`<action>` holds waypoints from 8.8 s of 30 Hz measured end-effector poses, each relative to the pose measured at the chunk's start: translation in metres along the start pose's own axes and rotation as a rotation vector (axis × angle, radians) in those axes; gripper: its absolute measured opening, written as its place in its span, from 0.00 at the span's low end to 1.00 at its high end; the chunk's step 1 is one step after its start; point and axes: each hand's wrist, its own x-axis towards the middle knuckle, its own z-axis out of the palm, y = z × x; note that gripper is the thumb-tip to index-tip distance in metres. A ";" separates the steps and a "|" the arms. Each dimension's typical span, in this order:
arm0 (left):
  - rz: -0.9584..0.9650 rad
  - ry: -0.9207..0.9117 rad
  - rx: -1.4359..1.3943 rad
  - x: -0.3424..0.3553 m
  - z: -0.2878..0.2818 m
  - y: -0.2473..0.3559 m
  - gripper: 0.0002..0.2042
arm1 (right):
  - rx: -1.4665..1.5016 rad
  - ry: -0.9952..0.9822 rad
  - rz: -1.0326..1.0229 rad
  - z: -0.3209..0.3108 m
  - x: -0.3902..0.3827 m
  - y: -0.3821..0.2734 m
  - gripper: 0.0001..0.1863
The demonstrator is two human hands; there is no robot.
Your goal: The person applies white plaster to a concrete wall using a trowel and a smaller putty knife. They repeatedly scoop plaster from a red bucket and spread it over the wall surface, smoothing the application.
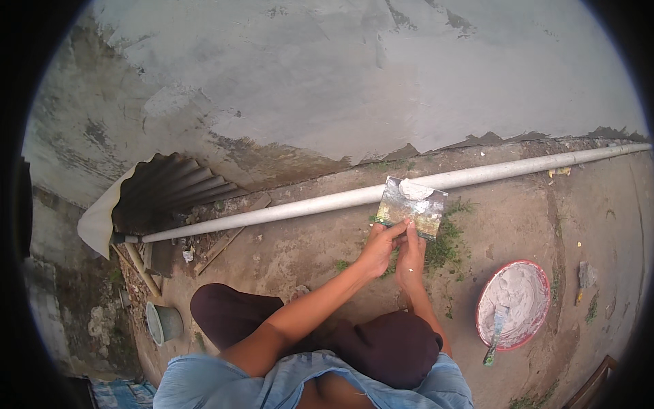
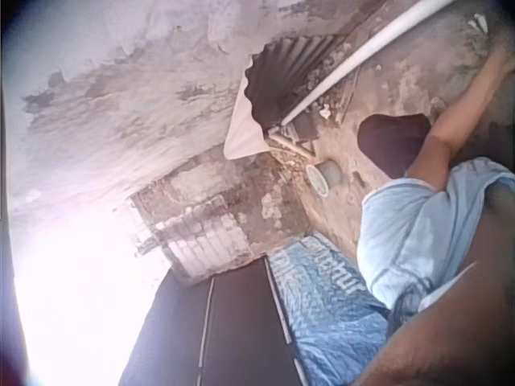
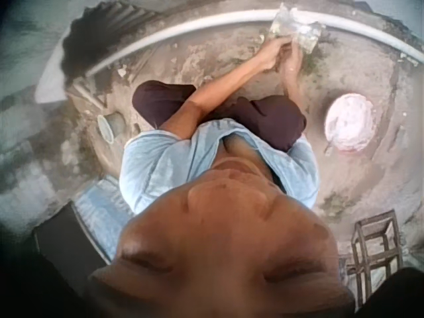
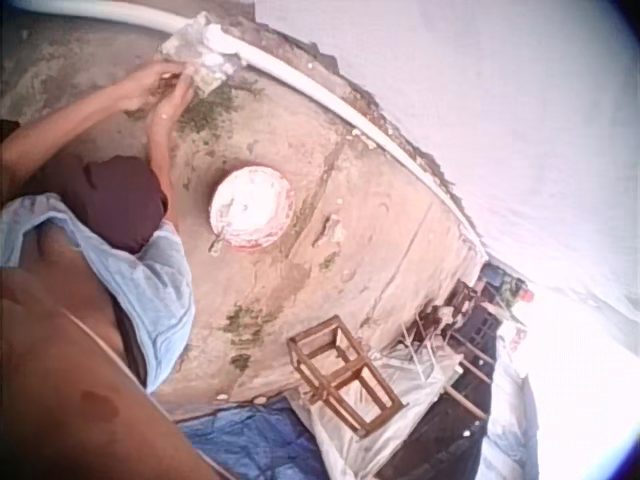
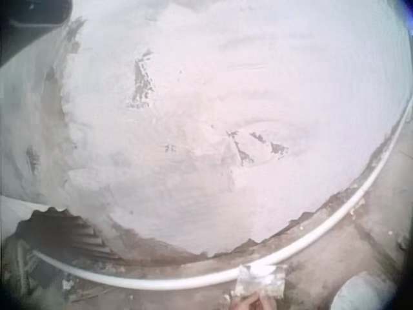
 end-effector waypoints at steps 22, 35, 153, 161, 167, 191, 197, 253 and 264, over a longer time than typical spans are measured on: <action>0.769 -0.486 0.720 -0.220 -0.114 0.198 0.08 | -0.436 -0.188 0.641 0.140 0.090 0.093 0.18; 0.676 -0.515 0.261 -0.230 -0.192 0.242 0.05 | -0.063 0.191 0.314 0.179 0.097 0.278 0.28; 0.644 -0.406 0.837 -0.208 -0.204 0.237 0.09 | -0.007 0.589 0.116 0.157 0.221 0.272 0.31; 0.657 -0.442 0.844 -0.216 -0.205 0.234 0.10 | -0.229 0.456 -0.293 0.221 0.155 0.256 0.22; 0.630 -0.449 0.863 -0.211 -0.203 0.234 0.09 | -0.489 0.412 -0.438 0.262 0.111 0.265 0.21; 0.627 -0.440 0.958 -0.198 -0.193 0.227 0.10 | -0.692 0.537 -0.324 0.256 0.138 0.276 0.31; 0.572 -0.456 0.966 -0.201 -0.194 0.230 0.10 | -0.703 0.613 -0.456 0.244 0.115 0.298 0.31; 0.848 -0.369 0.926 -0.245 -0.251 0.243 0.10 | -0.254 0.397 -0.293 0.280 0.148 0.249 0.38; 0.845 -0.377 0.936 -0.243 -0.243 0.243 0.10 | -0.987 0.030 -1.022 0.366 0.055 0.280 0.32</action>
